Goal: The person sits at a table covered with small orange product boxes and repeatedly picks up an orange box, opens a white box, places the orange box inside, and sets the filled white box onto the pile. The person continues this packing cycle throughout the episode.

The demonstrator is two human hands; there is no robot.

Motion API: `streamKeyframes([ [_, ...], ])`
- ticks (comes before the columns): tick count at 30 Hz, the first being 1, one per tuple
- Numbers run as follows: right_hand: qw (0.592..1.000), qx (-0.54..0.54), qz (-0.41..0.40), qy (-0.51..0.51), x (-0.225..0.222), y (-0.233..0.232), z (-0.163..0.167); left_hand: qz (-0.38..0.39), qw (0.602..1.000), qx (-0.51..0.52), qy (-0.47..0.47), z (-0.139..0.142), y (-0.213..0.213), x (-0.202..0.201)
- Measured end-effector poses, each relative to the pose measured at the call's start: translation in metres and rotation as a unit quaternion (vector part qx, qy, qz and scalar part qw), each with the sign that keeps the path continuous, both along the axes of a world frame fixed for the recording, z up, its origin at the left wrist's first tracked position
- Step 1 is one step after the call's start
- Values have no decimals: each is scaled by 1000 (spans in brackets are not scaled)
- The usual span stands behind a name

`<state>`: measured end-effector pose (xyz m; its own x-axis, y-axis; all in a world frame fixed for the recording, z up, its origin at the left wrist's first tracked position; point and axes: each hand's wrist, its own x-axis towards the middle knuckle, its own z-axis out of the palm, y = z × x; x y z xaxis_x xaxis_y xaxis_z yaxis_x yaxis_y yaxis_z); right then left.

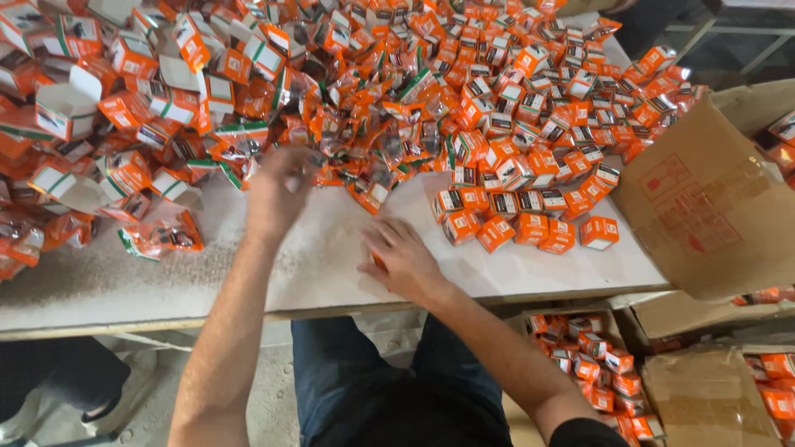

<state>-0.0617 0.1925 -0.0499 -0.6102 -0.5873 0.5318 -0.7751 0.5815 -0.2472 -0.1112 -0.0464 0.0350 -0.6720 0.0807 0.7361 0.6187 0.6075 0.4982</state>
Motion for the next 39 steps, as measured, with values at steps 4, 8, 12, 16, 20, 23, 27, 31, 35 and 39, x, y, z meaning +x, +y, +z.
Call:
streamKeyframes([
  [4,997,-45,53,-15,16,10,5,279,940,-70,183,60,-51,-68],
  [8,987,45,154,-17,33,27,11,336,940,-63,3,98,-73,-96],
  [12,986,89,139,1,37,34,-3,255,948,-39,186,99,-66,-87],
  [16,997,1,82,9,34,38,-22,101,983,-107,110,51,-15,-18],
  [20,967,-217,-27,-131,37,46,-15,34,984,-175,-13,-4,42,69],
  [23,955,-249,-75,-140,49,44,0,-3,985,-155,-73,-27,69,100],
  [27,967,-217,-86,-105,58,25,13,-46,979,-9,-199,-52,88,113],
  [31,969,-192,-120,-100,55,30,19,-16,965,142,-219,-78,97,109],
  [35,960,-123,-134,-213,52,43,19,20,980,84,-180,-95,101,124],
  [39,957,-187,-72,-209,50,46,12,-13,998,-19,-60,-99,95,135],
])
